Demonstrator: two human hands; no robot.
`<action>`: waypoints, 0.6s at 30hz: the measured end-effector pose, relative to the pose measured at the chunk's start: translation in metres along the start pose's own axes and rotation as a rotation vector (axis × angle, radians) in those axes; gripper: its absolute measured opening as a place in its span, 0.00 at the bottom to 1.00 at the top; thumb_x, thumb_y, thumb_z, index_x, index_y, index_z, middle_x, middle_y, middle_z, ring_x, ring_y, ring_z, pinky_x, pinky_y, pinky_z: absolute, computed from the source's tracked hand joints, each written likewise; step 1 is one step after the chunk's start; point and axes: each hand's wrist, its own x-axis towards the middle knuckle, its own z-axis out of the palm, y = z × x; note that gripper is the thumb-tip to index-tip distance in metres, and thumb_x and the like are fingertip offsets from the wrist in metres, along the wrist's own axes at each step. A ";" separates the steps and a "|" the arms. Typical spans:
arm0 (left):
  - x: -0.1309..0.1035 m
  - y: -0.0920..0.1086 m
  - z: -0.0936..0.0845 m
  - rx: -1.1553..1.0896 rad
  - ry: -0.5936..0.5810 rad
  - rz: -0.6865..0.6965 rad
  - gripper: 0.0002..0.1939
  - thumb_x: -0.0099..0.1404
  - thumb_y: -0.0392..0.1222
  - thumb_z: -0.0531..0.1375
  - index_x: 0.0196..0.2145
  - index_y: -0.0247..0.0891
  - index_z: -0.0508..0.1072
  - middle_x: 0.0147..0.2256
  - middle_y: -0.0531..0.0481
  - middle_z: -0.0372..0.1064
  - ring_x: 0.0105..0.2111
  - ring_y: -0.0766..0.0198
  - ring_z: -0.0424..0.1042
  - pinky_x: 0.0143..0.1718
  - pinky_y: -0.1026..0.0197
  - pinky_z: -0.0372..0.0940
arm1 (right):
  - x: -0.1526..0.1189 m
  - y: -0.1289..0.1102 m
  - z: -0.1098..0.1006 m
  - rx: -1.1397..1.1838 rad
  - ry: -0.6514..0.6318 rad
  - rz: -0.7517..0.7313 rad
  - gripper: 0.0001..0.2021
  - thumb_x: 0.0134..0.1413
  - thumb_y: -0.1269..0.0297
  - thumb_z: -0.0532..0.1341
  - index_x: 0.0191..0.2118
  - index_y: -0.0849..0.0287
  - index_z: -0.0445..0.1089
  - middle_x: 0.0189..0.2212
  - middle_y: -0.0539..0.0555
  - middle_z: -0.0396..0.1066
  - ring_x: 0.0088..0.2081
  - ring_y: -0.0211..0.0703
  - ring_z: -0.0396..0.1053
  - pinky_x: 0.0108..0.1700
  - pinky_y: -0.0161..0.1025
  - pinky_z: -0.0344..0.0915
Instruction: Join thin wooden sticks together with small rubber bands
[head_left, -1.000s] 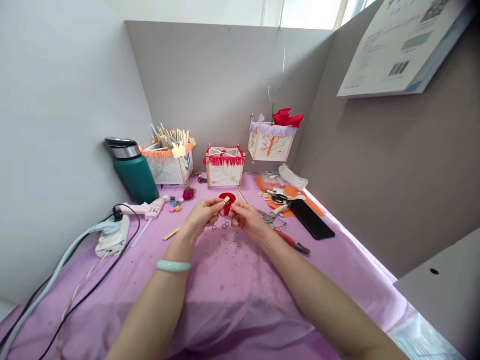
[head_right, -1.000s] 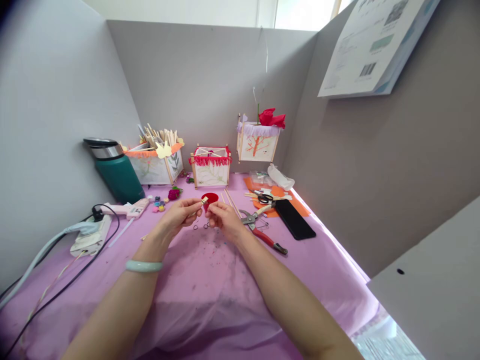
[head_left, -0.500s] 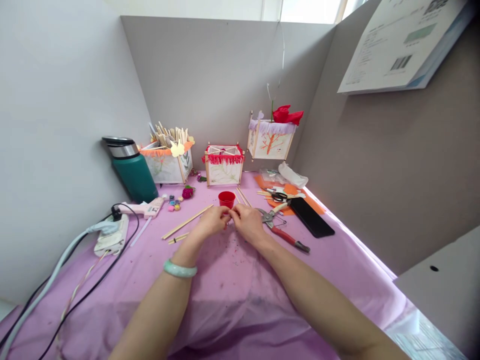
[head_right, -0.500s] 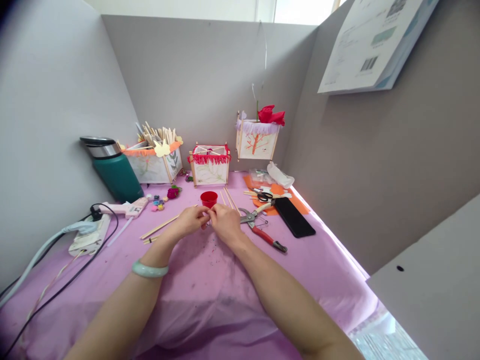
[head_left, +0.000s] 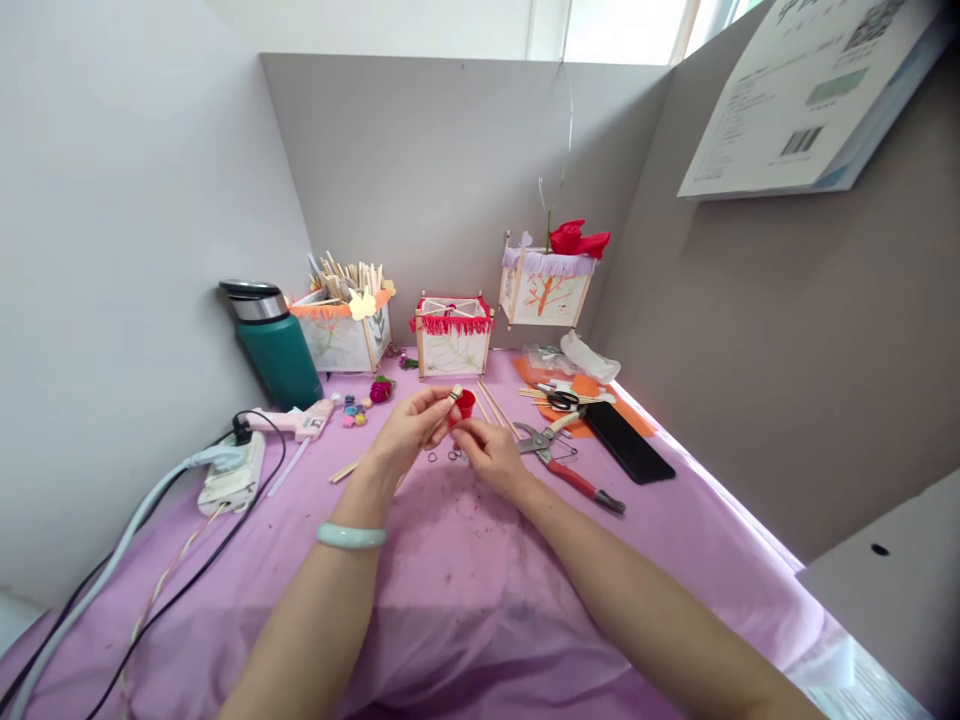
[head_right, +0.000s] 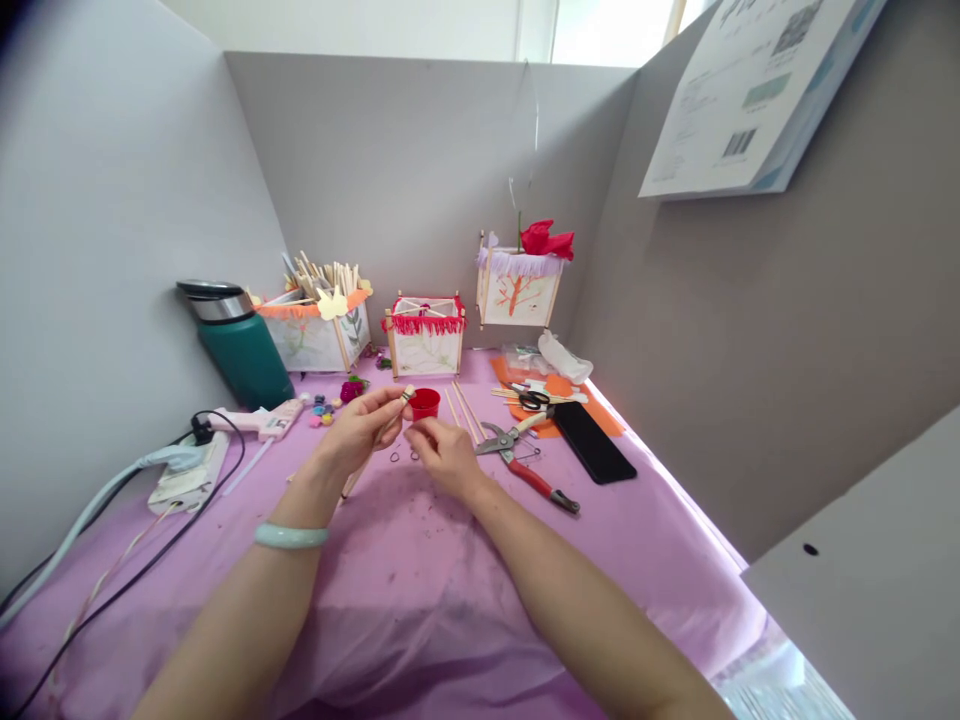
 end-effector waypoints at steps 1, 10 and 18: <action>-0.001 0.001 0.002 -0.061 -0.018 0.022 0.16 0.55 0.44 0.63 0.39 0.34 0.69 0.27 0.53 0.66 0.14 0.78 0.54 0.15 0.69 0.46 | -0.001 -0.001 0.003 0.080 -0.096 -0.001 0.11 0.58 0.58 0.55 0.36 0.58 0.71 0.27 0.51 0.70 0.27 0.37 0.64 0.32 0.34 0.59; 0.001 0.004 0.004 -0.340 -0.016 0.081 0.16 0.58 0.42 0.61 0.44 0.37 0.70 0.29 0.53 0.63 0.20 0.75 0.56 0.18 0.69 0.50 | -0.009 -0.007 0.031 0.302 -0.353 0.131 0.15 0.58 0.55 0.54 0.25 0.59 0.63 0.17 0.46 0.59 0.19 0.33 0.56 0.24 0.32 0.52; -0.001 0.007 0.004 -0.466 -0.037 0.185 0.16 0.65 0.47 0.54 0.42 0.33 0.72 0.24 0.54 0.58 0.18 0.74 0.53 0.19 0.69 0.53 | -0.008 0.004 0.027 0.003 -0.197 0.004 0.15 0.59 0.59 0.53 0.23 0.59 0.58 0.18 0.46 0.60 0.21 0.33 0.56 0.27 0.33 0.51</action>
